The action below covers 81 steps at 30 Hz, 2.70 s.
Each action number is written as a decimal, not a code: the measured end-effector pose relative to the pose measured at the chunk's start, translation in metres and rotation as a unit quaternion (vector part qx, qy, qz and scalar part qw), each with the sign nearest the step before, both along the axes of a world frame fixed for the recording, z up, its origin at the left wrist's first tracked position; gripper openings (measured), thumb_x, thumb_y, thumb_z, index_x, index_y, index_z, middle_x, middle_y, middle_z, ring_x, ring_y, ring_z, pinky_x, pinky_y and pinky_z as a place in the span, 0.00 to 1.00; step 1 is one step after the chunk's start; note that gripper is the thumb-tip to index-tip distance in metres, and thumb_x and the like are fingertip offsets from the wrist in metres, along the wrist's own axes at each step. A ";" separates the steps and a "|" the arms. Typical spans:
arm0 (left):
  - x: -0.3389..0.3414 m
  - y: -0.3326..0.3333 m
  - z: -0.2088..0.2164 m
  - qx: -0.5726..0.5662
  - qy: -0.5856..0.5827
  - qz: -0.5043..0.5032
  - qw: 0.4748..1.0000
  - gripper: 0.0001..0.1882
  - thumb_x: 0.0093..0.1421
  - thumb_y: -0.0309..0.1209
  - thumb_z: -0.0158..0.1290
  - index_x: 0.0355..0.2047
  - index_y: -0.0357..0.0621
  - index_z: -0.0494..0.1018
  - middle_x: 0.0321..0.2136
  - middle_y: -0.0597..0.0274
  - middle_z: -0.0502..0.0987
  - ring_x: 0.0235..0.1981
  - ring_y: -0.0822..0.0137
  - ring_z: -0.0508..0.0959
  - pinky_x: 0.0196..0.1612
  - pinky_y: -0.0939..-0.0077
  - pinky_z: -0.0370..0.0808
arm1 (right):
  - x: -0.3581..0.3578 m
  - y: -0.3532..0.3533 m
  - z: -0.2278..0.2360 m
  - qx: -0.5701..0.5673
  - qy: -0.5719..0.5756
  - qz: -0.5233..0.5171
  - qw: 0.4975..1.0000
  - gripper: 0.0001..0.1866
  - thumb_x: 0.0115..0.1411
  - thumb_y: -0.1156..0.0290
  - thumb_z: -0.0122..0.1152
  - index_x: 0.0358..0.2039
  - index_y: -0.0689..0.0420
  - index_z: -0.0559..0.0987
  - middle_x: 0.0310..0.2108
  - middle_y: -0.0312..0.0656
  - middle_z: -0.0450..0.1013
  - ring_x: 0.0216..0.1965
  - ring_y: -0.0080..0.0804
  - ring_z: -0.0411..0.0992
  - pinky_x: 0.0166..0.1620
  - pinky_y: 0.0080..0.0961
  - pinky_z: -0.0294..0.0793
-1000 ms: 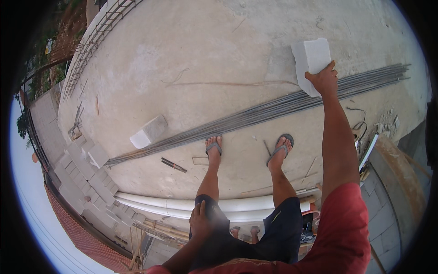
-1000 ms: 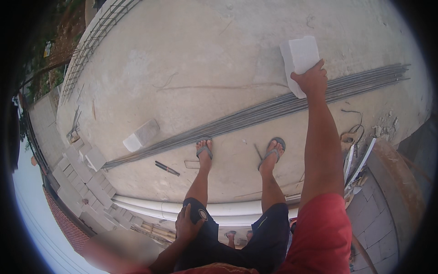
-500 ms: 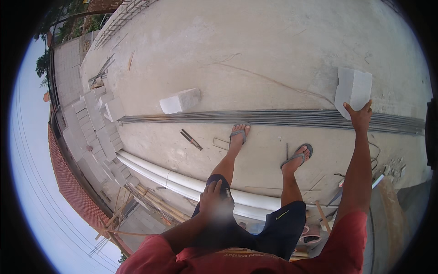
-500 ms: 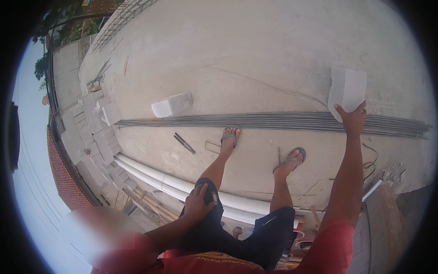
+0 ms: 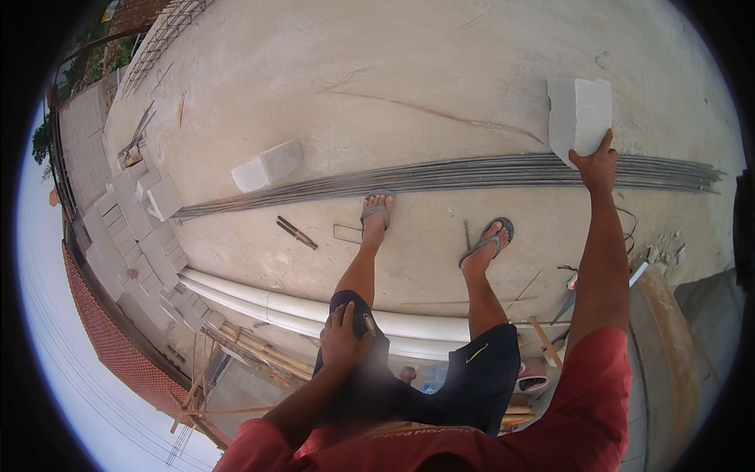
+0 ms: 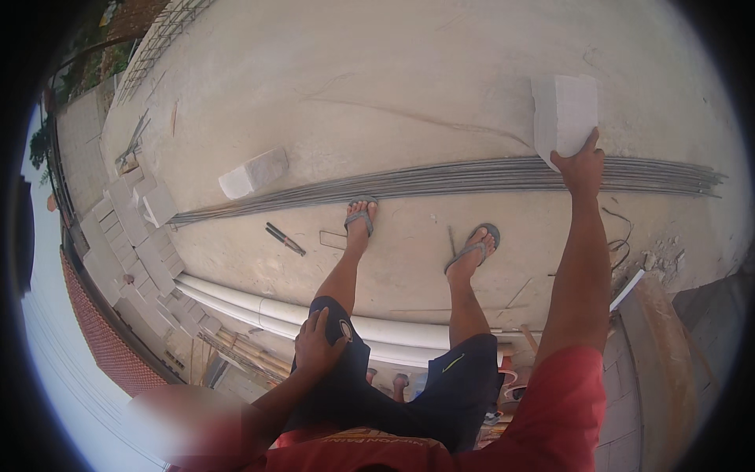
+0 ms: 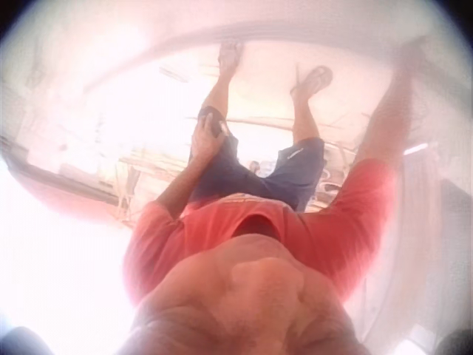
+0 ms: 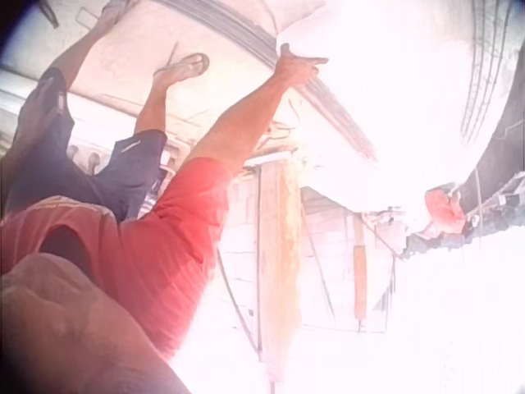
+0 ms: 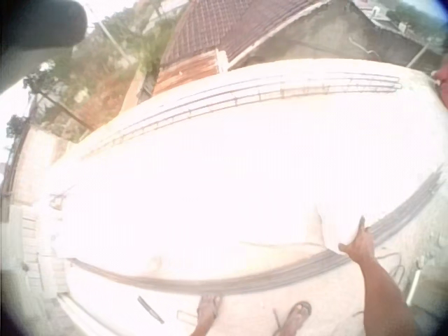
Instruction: The person assembles rebar cages on a rooftop construction site. They position rebar bars, place white foam spacers, and tie the rebar together using wire and pliers. Another worker is visible nearby.
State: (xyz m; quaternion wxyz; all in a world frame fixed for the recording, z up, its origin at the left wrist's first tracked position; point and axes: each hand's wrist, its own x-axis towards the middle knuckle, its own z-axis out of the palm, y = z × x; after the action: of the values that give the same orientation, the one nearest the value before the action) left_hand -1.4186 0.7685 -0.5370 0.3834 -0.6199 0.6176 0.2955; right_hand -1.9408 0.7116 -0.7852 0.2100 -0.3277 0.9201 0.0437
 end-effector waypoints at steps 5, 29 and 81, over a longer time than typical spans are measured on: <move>0.006 0.002 -0.004 -0.018 0.028 -0.029 0.999 0.40 0.46 0.43 0.59 0.58 0.40 0.60 0.54 0.44 0.65 0.55 0.46 0.65 0.53 0.52 0.64 | -0.013 0.020 -0.007 0.010 0.005 -0.015 1.000 0.59 0.40 0.48 0.68 0.65 0.58 0.45 0.41 0.63 0.64 0.42 0.55 0.70 0.44 0.42 0.72; -0.014 0.020 0.008 -0.004 0.016 0.019 1.000 0.39 0.49 0.42 0.58 0.60 0.44 0.58 0.56 0.49 0.62 0.58 0.48 0.62 0.55 0.52 0.63 | 0.060 0.084 0.044 -0.092 -0.097 0.022 0.991 0.43 0.54 0.47 0.59 0.62 0.59 0.55 0.54 0.63 0.59 0.55 0.59 0.61 0.53 0.48 0.65; 0.345 0.155 0.008 0.025 0.076 0.634 0.770 0.32 0.49 0.44 0.58 0.50 0.36 0.66 0.46 0.43 0.70 0.48 0.45 0.71 0.51 0.56 0.68 | 0.798 -0.269 0.000 0.091 0.081 0.638 0.761 0.64 0.38 0.49 0.74 0.67 0.44 0.39 0.60 0.55 0.50 0.62 0.52 0.52 0.57 0.56 0.57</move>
State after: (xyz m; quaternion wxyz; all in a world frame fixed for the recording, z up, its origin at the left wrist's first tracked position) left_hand -1.0732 0.9239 -0.5292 0.0768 -0.8362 0.1041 0.5330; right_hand -1.1427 0.4422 -0.7854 0.0875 -0.8135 0.5039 0.2769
